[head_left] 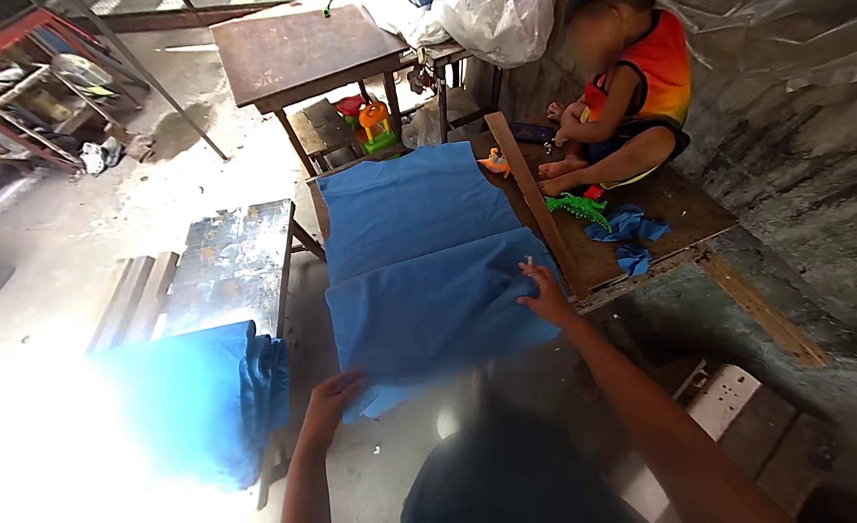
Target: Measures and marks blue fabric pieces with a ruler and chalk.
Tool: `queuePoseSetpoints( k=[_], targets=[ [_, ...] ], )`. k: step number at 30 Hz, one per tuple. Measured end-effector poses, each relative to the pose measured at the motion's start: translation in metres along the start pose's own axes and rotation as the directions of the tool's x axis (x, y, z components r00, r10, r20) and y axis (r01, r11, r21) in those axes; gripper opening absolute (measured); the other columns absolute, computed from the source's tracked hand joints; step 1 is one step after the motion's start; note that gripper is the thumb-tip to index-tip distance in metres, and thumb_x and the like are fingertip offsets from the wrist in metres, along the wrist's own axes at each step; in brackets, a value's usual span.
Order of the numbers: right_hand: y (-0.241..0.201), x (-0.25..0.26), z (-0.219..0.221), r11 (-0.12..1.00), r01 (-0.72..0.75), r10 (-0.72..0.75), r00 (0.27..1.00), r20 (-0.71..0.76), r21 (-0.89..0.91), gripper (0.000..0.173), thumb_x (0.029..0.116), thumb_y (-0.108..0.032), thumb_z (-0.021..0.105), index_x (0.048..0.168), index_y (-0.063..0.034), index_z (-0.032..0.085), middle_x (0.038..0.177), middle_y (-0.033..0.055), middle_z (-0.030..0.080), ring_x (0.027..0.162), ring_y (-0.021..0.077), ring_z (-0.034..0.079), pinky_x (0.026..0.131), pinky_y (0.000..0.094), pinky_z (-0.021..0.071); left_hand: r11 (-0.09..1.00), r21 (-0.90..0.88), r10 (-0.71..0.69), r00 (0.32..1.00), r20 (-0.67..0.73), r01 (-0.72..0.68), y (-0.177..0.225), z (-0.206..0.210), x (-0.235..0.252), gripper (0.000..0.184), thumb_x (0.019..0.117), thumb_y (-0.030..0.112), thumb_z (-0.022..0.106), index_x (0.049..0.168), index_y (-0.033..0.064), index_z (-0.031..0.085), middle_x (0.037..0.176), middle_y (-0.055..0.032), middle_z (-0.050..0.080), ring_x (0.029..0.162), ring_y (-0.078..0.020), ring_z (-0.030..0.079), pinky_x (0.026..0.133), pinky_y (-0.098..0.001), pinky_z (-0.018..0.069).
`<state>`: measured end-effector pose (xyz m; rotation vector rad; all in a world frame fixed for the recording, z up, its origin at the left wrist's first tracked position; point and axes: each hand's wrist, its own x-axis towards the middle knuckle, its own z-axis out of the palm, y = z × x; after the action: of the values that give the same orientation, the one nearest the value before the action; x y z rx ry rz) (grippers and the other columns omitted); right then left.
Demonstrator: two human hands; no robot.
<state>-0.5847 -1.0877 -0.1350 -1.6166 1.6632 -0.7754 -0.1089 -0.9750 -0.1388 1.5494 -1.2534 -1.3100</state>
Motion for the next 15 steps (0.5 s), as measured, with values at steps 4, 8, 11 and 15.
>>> queuePoseSetpoints(
  k=[4, 8, 11, 15],
  targets=[
    [-0.027, 0.004, -0.086, 0.956, 0.105, -0.058, 0.983, -0.176, 0.272, 0.082, 0.0849, 0.002, 0.077, 0.156, -0.0025, 0.035, 0.151, 0.0221, 0.046, 0.125, 0.0304, 0.059, 0.099, 0.0451, 0.0553, 0.993, -0.090, 0.074, 0.997, -0.033, -0.077, 0.053, -0.011, 0.022, 0.027, 0.0977, 0.011, 0.066, 0.123, 0.0015, 0.069, 0.118, -0.0089, 0.073, 0.102, -0.0168, 0.071, 0.089, -0.0353, 0.0595],
    [-0.080, 0.021, -0.159, 0.898, 0.337, -0.229, 0.907, -0.352, 0.283, 0.085, 0.0834, 0.011, 0.073, 0.156, -0.0027, 0.032, 0.148, 0.0156, 0.046, 0.115, 0.0175, 0.063, 0.094, 0.0324, 0.0580, 0.962, -0.238, 0.115, 0.990, -0.082, -0.131, 0.114, -0.016, 0.045, 0.028, 0.1004, 0.012, 0.063, 0.128, 0.0098, 0.067, 0.114, -0.0010, 0.073, 0.092, -0.0096, 0.072, 0.080, -0.0297, 0.0614],
    [-0.099, 0.028, -0.189, 0.849, 0.459, -0.352, 0.861, -0.366, 0.262, 0.090, 0.0810, 0.012, 0.074, 0.157, -0.0039, 0.030, 0.143, 0.0125, 0.046, 0.112, 0.0155, 0.064, 0.091, 0.0289, 0.0592, 0.922, -0.298, 0.231, 0.969, -0.091, -0.248, 0.146, -0.020, 0.047, 0.028, 0.1025, 0.015, 0.060, 0.130, 0.0148, 0.066, 0.113, 0.0056, 0.073, 0.094, -0.0049, 0.071, 0.080, -0.0263, 0.0615],
    [-0.102, -0.011, -0.190, 0.880, 0.409, -0.336, 0.895, -0.293, 0.242, 0.089, 0.0790, 0.014, 0.072, 0.157, -0.0070, 0.034, 0.144, 0.0127, 0.049, 0.114, 0.0191, 0.064, 0.091, 0.0333, 0.0595, 0.960, -0.191, 0.202, 0.979, -0.028, -0.204, 0.149, -0.026, 0.013, 0.029, 0.1017, 0.011, 0.060, 0.131, 0.0138, 0.065, 0.111, 0.0037, 0.073, 0.090, -0.0046, 0.071, 0.078, -0.0243, 0.0612]
  ],
)
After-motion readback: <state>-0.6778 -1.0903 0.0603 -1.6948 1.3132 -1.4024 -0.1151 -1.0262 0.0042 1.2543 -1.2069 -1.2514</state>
